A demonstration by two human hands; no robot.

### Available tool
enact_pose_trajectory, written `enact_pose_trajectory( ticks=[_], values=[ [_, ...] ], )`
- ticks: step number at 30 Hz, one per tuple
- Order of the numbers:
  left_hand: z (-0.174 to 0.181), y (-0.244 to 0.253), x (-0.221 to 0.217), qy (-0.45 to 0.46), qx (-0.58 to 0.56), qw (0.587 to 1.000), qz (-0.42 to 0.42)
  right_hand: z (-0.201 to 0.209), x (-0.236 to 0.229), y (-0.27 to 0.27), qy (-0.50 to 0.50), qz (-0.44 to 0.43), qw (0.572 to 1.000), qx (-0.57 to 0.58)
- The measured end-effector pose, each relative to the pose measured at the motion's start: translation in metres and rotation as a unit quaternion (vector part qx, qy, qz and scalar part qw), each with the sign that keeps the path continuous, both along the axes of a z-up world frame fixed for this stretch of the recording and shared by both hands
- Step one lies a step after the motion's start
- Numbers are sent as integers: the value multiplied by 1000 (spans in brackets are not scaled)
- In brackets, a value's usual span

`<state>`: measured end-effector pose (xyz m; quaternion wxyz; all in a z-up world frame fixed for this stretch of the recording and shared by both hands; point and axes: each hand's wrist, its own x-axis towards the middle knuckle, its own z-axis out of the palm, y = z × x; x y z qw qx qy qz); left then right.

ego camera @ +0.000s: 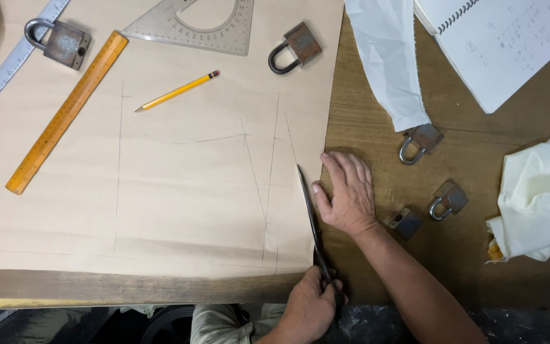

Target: The person cuts a large sheet of paper along a drawn pattern using shears. They then use a pencil and a ruler to draw straight lines and curves on the paper, and measure sections with a tape measure.

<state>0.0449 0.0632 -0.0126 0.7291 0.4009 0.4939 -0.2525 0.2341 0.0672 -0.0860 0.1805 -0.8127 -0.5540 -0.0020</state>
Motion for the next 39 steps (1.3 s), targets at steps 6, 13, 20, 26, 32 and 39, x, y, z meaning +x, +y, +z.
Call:
enact_pose_trajectory(
  ticks=[6,13,20,26,32,39],
  values=[
    [-5,9,5,-15,25,1000,-2,-1,0,0,-5,-1,1000,0],
    [2,17,8,-18,11,1000,-2,-2,0,0,-2,-6,1000,-4],
    [3,32,16,-14,54,998,-37,1,-1,2,5,-7,1000,0],
    [7,42,22,-14,66,996,-51,1,-1,2,6,-8,1000,-4],
    [14,50,25,-19,32,999,-22,-2,-1,1,7,-7,1000,-1],
    [11,62,33,-25,66,997,-39,-9,0,-2,3,-14,1000,4]
  ],
)
